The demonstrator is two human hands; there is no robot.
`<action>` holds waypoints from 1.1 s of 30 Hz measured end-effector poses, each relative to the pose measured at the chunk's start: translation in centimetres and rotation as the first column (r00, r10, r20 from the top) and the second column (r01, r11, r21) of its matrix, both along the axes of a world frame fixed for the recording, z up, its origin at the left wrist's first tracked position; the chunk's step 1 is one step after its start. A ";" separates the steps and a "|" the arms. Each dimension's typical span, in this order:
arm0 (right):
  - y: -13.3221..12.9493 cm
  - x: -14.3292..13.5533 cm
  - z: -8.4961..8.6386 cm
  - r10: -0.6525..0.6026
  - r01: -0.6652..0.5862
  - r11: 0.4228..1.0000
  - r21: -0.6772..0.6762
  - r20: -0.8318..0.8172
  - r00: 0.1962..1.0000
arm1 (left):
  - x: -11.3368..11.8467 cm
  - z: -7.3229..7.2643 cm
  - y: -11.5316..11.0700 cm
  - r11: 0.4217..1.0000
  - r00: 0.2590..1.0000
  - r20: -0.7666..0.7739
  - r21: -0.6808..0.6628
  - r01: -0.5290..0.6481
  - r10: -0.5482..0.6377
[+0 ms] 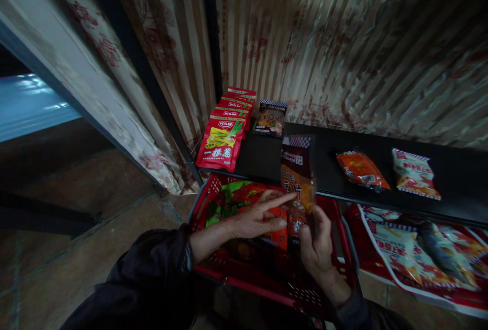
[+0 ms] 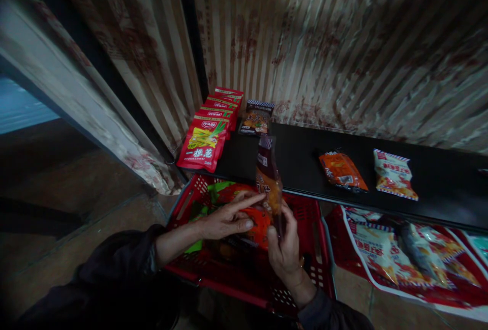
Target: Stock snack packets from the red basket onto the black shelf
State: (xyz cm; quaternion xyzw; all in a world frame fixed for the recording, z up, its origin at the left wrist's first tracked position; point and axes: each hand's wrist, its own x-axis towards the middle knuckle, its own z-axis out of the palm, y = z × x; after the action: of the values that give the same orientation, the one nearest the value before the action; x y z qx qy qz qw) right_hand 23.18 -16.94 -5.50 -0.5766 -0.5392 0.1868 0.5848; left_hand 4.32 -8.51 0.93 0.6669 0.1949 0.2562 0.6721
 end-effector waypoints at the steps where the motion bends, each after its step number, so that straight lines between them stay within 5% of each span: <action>1: -0.1 0.0 0.1 -0.051 0.049 0.998 -0.032 -0.057 0.997 | 0.0 0.0 0.0 0.999 1.000 -0.007 0.047 -0.010 0.010; 4: 0.0 -0.3 1.0 -0.138 0.104 0.987 -0.119 -0.327 0.935 | 0.1 0.1 0.2 0.989 0.998 -0.023 0.136 -0.063 0.067; 9: 1.6 -1.1 3.2 -0.093 -0.011 0.988 -0.155 -0.647 0.757 | 0.6 -0.8 0.5 0.960 0.967 -0.016 0.131 -0.249 0.253; 15: 2.5 -0.6 4.1 -0.053 -0.149 0.976 -0.159 -0.837 0.544 | 1.0 -2.2 1.5 0.806 0.799 -0.108 0.122 -0.580 0.591; 18: 2.4 -0.3 3.9 -0.063 -0.181 0.968 -0.172 -0.870 0.489 | 0.9 -2.4 1.8 0.823 0.814 -0.136 0.029 -0.567 0.565; 23: 2.5 -0.3 3.2 -0.097 -0.231 0.949 -0.213 -0.897 0.431 | 1.1 -2.5 1.5 0.895 0.925 -0.052 -0.239 -0.377 0.376; 33: 3.0 0.9 1.4 -0.075 -0.225 0.950 -0.214 -0.861 0.504 | 0.9 -2.7 2.3 0.825 0.885 -0.035 -0.348 -0.446 0.464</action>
State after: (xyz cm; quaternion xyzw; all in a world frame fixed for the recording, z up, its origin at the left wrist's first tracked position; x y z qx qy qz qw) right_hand 24.05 -13.99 -4.09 -0.4642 -0.1673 0.5529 0.6714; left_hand 5.20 -6.24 -1.73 0.4655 0.3730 0.3873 0.7030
